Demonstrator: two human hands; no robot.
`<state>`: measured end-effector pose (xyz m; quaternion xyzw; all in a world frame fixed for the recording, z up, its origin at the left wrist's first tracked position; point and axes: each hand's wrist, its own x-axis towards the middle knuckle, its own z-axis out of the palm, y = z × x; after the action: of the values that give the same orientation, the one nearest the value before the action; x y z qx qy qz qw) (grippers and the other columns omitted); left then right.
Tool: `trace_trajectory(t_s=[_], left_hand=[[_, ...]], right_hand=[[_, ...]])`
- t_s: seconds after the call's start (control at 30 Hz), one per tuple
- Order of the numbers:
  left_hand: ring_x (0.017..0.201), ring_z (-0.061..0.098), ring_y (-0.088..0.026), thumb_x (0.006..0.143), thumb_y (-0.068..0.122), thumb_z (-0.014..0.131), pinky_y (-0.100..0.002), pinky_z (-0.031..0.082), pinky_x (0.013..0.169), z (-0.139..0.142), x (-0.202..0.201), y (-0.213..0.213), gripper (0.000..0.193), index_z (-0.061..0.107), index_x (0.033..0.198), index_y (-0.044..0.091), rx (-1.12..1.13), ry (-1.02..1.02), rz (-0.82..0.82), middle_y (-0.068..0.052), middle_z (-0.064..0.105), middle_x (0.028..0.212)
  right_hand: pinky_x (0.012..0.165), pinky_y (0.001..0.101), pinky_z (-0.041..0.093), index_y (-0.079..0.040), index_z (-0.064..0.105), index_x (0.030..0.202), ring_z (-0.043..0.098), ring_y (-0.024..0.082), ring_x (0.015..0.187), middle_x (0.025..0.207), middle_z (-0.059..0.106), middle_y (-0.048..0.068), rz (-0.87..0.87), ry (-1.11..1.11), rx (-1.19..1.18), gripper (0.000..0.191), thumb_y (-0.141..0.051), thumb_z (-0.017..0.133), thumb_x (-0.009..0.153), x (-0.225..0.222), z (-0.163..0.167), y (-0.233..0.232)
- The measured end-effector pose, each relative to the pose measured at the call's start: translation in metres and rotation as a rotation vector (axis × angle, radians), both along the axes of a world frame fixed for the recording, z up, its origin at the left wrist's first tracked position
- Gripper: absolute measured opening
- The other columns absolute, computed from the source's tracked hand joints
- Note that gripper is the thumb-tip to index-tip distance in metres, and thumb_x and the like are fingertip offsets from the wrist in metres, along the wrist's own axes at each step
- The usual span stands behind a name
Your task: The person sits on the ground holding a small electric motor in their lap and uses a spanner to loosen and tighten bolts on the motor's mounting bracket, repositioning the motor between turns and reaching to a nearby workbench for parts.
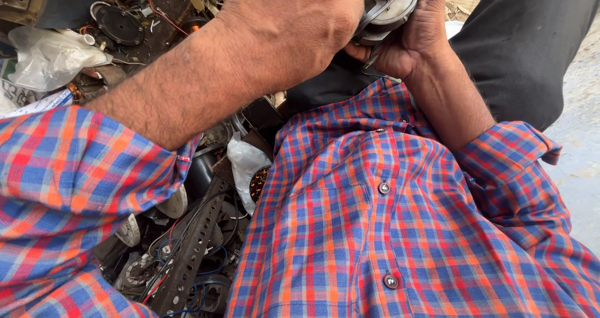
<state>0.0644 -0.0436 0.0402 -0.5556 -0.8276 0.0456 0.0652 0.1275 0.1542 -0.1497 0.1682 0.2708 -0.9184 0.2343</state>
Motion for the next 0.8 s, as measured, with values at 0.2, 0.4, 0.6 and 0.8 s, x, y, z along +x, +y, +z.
trace_trajectory(t_s=[0.2, 0.4, 0.6, 0.8], left_hand=[[0.069, 0.072, -0.018, 0.085, 0.017, 0.076, -0.033, 0.058, 0.05, 0.006, -0.005, 0.01, 0.013, 0.076, 0.091, 0.006, -0.052, -0.089, 0.017, -0.009, 0.069, 0.077], [0.07, 0.073, -0.022, 0.083, 0.028, 0.078, -0.039, 0.058, 0.046, 0.006, -0.002, 0.021, 0.022, 0.079, 0.089, 0.007, -0.137, -0.169, 0.042, -0.01, 0.072, 0.079], [0.066, 0.073, -0.02, 0.09, 0.027, 0.076, -0.038, 0.06, 0.048, 0.006, -0.003, 0.026, 0.019, 0.079, 0.093, 0.009, -0.222, -0.254, 0.097, -0.011, 0.073, 0.075], [0.064, 0.072, -0.029, 0.084, 0.022, 0.075, -0.045, 0.057, 0.052, 0.003, -0.01, 0.028, 0.023, 0.075, 0.1, 0.006, -0.2, -0.482, 0.423, -0.015, 0.072, 0.074]], right_hand=[[0.102, 0.0679, 0.063, 0.005, 0.031, 0.16, 0.057, 0.051, 0.143, 0.153, 0.042, 0.038, 0.007, 0.01, -0.016, 0.123, -0.086, 0.059, 0.082, 0.0, 0.0, 0.0], [0.105, 0.0689, 0.062, 0.005, 0.028, 0.161, 0.056, 0.052, 0.146, 0.155, 0.04, 0.038, -0.013, 0.018, -0.029, 0.12, -0.082, 0.06, 0.086, 0.0, -0.001, 0.001], [0.101, 0.0684, 0.064, 0.004, 0.029, 0.16, 0.058, 0.051, 0.143, 0.155, 0.041, 0.038, -0.005, 0.011, -0.039, 0.118, -0.082, 0.06, 0.085, -0.001, 0.004, 0.0], [0.097, 0.063, 0.064, 0.005, 0.039, 0.157, 0.064, 0.045, 0.133, 0.147, 0.052, 0.035, 0.033, 0.109, 0.018, 0.118, -0.084, 0.062, 0.083, -0.004, 0.013, -0.004]])
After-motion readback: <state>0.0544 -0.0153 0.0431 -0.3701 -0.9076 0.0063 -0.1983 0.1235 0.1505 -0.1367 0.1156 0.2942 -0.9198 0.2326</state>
